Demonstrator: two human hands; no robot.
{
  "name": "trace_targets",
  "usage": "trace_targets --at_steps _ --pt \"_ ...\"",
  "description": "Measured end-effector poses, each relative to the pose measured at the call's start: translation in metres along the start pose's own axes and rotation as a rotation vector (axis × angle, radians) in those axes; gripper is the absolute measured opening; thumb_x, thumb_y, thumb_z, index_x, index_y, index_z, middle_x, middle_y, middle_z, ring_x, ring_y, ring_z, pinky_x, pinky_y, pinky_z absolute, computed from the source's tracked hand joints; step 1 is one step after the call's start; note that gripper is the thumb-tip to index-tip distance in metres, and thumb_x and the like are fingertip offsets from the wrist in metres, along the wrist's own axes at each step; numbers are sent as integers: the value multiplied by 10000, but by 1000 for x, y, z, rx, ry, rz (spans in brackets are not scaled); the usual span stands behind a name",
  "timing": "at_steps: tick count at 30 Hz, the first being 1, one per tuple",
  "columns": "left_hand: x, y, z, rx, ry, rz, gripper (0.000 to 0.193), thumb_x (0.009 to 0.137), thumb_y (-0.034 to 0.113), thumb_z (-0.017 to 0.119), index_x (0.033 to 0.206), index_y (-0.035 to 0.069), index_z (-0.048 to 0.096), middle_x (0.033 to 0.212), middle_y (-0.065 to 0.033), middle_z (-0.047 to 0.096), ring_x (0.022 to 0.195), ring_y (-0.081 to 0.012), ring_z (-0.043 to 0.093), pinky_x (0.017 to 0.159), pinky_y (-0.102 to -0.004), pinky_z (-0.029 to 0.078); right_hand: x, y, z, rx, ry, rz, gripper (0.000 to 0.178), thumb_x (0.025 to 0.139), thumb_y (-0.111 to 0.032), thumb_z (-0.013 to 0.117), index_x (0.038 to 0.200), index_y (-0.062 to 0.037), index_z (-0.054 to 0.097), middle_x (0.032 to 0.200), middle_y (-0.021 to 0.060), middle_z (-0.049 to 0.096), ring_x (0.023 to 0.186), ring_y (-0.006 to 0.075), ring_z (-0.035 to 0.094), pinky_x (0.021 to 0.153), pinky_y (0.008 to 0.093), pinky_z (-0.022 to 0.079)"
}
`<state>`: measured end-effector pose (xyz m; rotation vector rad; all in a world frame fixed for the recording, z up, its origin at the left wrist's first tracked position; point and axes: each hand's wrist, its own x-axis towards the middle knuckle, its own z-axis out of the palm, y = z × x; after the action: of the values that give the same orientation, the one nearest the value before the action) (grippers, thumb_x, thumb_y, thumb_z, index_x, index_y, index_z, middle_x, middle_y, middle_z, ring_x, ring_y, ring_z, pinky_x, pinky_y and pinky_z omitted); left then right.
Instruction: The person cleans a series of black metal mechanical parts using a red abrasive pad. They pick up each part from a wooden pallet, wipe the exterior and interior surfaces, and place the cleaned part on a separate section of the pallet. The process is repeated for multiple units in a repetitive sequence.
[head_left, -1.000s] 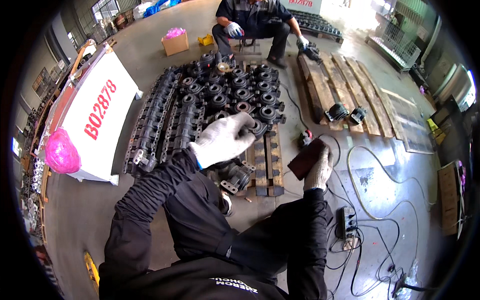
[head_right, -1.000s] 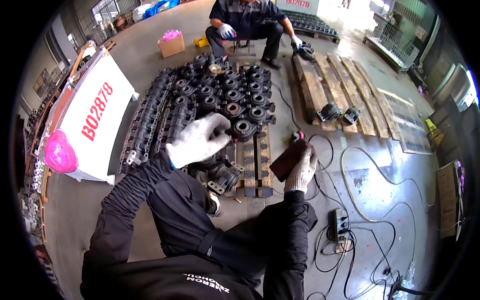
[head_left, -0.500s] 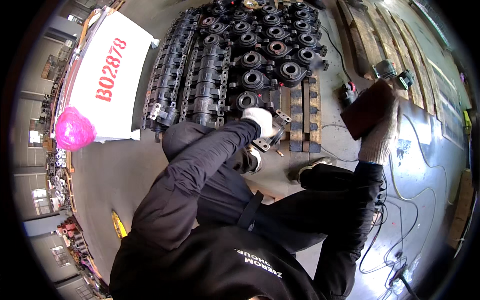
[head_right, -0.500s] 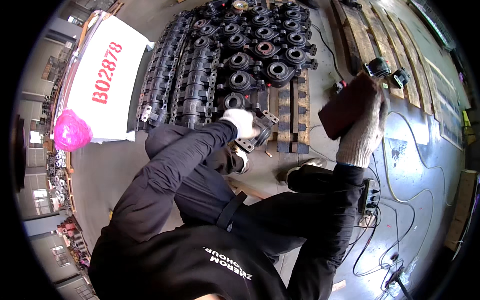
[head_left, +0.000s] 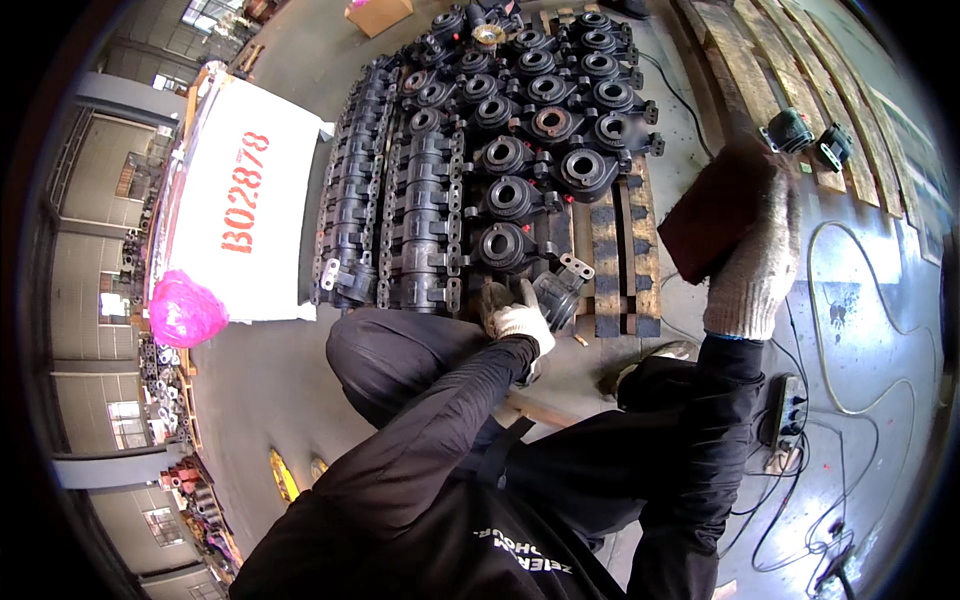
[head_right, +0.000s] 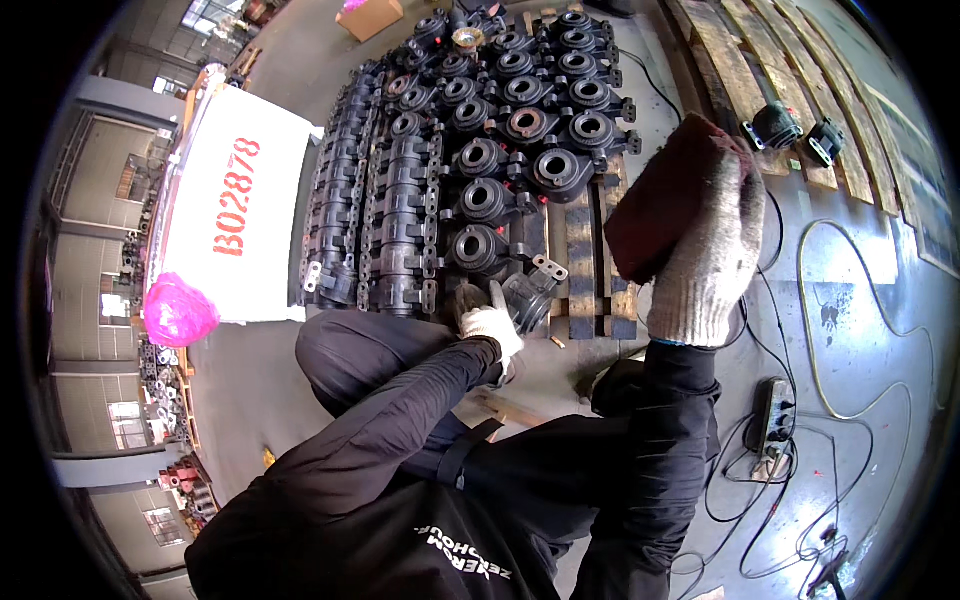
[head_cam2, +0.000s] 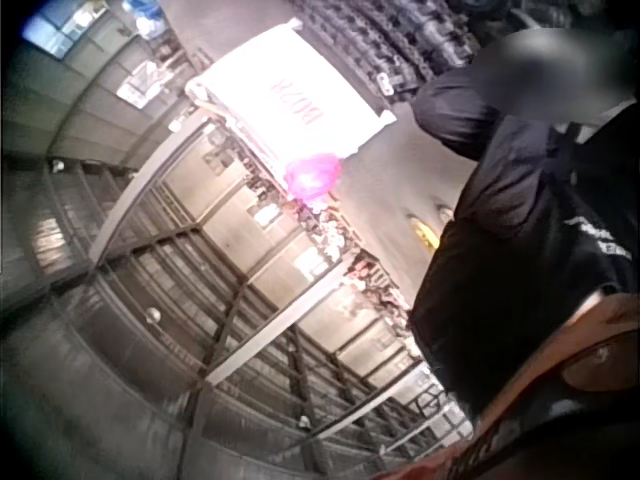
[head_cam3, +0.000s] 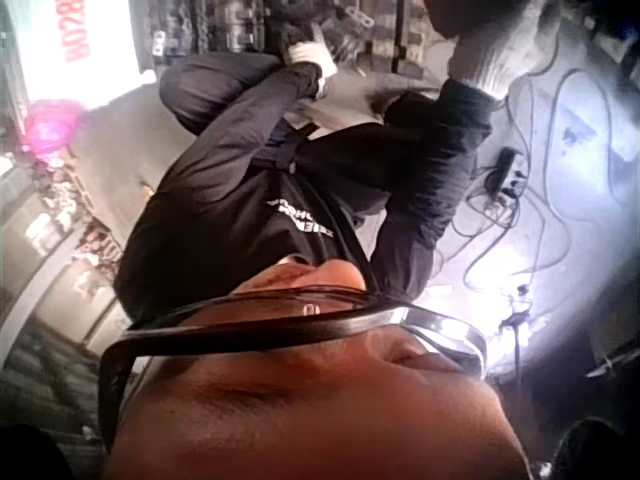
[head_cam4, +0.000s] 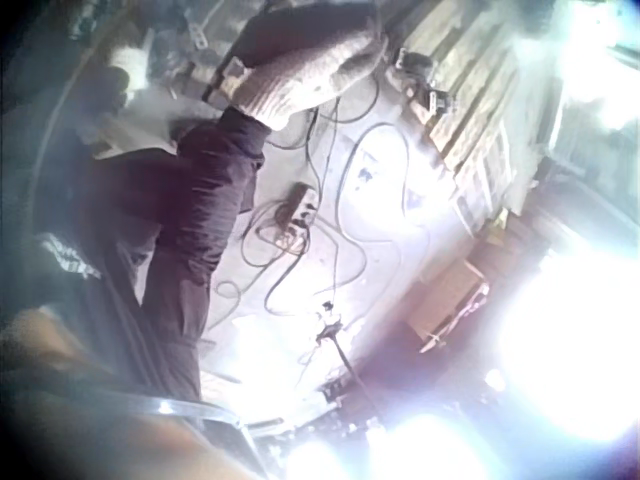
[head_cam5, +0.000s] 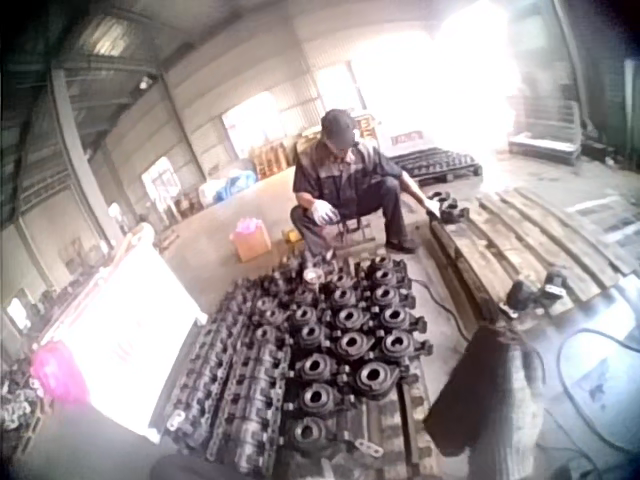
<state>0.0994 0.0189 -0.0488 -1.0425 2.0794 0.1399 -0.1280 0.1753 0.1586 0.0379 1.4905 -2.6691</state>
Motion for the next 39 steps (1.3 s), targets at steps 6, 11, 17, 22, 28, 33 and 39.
trace_targets --at_steps 6,11,17,22,28,33,39 --pt "-12 13 -30 -35 -60 37 1252 839 474 698 1655 -31 -105 1427 -301 617 1282 -409 649 1110 -537 456 1 -3 -23 -23 27 -32 487 1063 -351 656 1421 -26 600 1321 82 689 1170 192 657 999 330 529" --pt "-23 8 -56 40 -36 82 1257 823 533 666 1637 -100 -53 1420 -279 632 1302 -358 649 1144 -479 438 4 -4 -39 45 29 -27 490 1065 -358 652 1418 -24 595 1307 88 694 1146 196 672 976 330 540" --pt "-6 15 -86 199 105 225 1159 788 469 657 1618 -142 128 1289 -302 694 1167 -362 719 999 -422 556 6 -6 -39 64 18 -16 435 1083 -310 623 1406 -20 593 1296 98 689 1123 187 666 983 327 529" --pt "-36 15 -132 404 -53 439 1064 859 480 594 1585 -175 174 1361 -342 632 1280 -367 656 1097 -445 493 4 -10 -34 29 47 24 541 1076 -397 618 1484 -50 542 1337 86 670 1147 196 666 968 332 544" --pt "-41 -15 -143 431 -104 562 1097 745 547 760 1472 -167 354 958 -280 755 909 -394 768 784 -445 595 -23 -17 -41 -115 21 74 564 1072 -408 621 1500 -52 530 1393 97 649 1204 204 655 1005 333 532" --pt "-38 -4 -210 391 -212 548 1102 737 529 782 1526 -108 350 1079 -297 740 1028 -398 741 861 -430 578 -41 -30 -54 -49 35 158 522 1094 -358 584 1516 -55 532 1399 94 654 1233 206 659 1040 348 535" --pt "31 14 -330 351 -158 523 1006 717 550 804 1449 -67 496 1250 -265 717 1152 -390 698 959 -435 561 -25 -41 -34 -181 169 206 525 1098 -408 549 1482 -51 546 1338 111 673 1146 222 688 961 359 567"
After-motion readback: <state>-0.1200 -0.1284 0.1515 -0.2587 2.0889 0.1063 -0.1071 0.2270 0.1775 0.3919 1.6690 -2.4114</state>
